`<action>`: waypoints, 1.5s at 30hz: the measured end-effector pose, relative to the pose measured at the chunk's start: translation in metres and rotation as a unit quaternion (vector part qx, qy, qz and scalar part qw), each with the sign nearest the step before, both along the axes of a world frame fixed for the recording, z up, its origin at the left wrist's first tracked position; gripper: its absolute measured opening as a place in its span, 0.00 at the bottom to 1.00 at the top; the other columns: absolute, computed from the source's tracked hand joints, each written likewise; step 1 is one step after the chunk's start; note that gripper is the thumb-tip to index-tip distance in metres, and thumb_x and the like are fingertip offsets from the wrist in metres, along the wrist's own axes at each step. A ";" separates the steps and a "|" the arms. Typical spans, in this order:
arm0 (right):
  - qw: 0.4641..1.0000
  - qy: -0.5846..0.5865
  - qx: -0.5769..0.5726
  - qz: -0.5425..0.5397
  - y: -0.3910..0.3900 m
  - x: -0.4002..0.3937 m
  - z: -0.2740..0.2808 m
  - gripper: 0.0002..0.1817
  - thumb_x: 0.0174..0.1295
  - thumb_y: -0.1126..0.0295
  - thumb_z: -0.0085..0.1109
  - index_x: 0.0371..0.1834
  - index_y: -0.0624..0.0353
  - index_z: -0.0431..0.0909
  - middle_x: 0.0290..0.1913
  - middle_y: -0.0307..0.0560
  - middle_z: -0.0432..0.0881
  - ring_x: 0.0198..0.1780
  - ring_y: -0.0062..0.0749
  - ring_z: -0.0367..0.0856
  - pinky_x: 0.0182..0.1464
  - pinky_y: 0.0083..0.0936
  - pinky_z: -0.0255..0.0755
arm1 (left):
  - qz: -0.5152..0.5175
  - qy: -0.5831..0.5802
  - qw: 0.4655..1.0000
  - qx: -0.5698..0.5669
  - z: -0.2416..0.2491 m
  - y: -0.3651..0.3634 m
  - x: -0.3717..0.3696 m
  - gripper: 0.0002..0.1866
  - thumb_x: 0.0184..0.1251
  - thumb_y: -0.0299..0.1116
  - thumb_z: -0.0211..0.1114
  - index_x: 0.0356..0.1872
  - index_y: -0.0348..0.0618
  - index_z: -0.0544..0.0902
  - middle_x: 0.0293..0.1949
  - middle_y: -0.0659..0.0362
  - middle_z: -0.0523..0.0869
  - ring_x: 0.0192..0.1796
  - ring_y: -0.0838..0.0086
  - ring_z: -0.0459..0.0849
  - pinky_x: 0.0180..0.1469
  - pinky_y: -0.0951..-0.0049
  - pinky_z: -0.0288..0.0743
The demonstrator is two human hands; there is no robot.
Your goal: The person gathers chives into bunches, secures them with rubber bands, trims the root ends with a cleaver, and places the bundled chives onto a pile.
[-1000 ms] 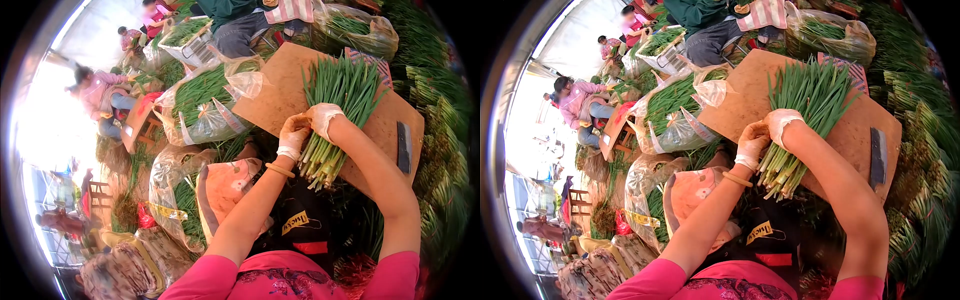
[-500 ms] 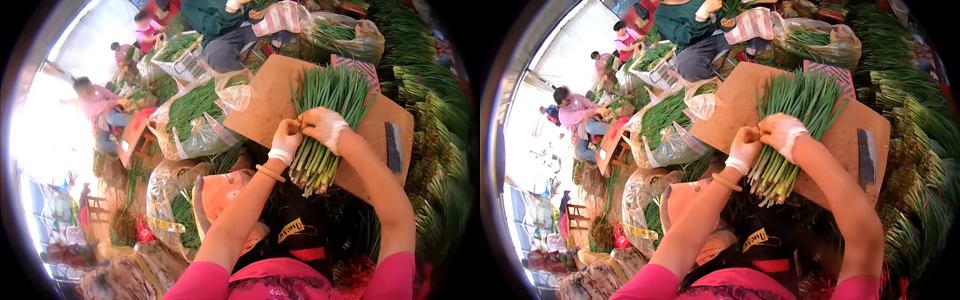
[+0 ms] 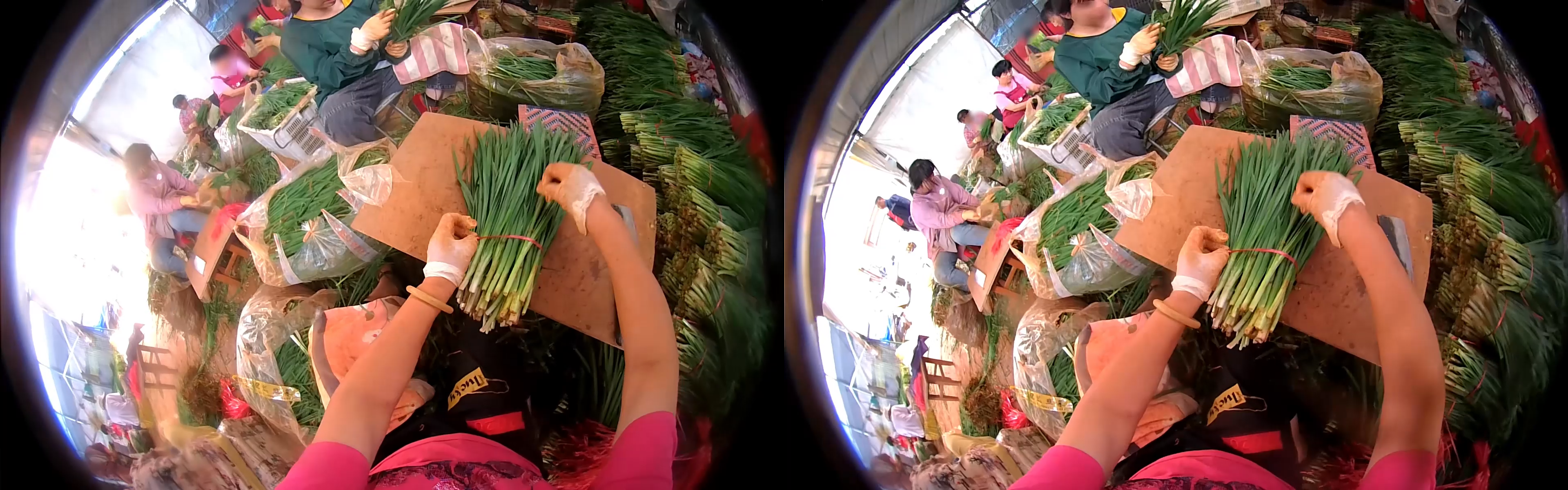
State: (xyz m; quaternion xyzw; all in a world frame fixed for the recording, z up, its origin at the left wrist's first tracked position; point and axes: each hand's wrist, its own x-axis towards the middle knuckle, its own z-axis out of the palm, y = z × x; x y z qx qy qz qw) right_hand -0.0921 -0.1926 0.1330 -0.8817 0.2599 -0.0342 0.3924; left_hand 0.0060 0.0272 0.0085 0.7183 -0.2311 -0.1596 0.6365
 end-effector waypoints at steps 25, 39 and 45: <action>0.987 -0.146 0.009 0.073 0.049 -0.032 -0.004 0.07 0.61 0.66 0.57 0.34 0.58 0.78 0.39 0.42 0.82 0.40 0.30 0.79 0.44 0.27 0.72 | 0.026 -0.061 0.996 0.058 0.003 0.002 0.005 0.07 0.53 0.18 0.60 0.33 0.40 0.76 0.34 0.59 0.82 0.35 0.79 0.78 0.42 0.80 0.73; 0.970 0.010 -0.242 0.018 -0.087 -0.010 -0.046 0.26 0.38 0.76 0.71 0.47 0.53 0.79 0.48 0.42 0.79 0.50 0.32 0.78 0.50 0.26 0.75 | 0.025 0.097 0.994 -0.041 -0.007 0.009 0.009 0.12 0.52 0.15 0.62 0.38 0.40 0.76 0.36 0.59 0.81 0.36 0.76 0.79 0.40 0.77 0.74; 0.801 0.365 -0.454 0.139 -0.094 0.067 -0.038 0.40 0.37 0.79 0.73 0.61 0.48 0.71 0.61 0.38 0.72 0.62 0.33 0.72 0.62 0.25 0.71 | 0.028 0.139 0.989 -0.049 -0.010 0.011 0.009 0.12 0.53 0.16 0.62 0.38 0.40 0.76 0.32 0.60 0.82 0.29 0.78 0.77 0.28 0.80 0.70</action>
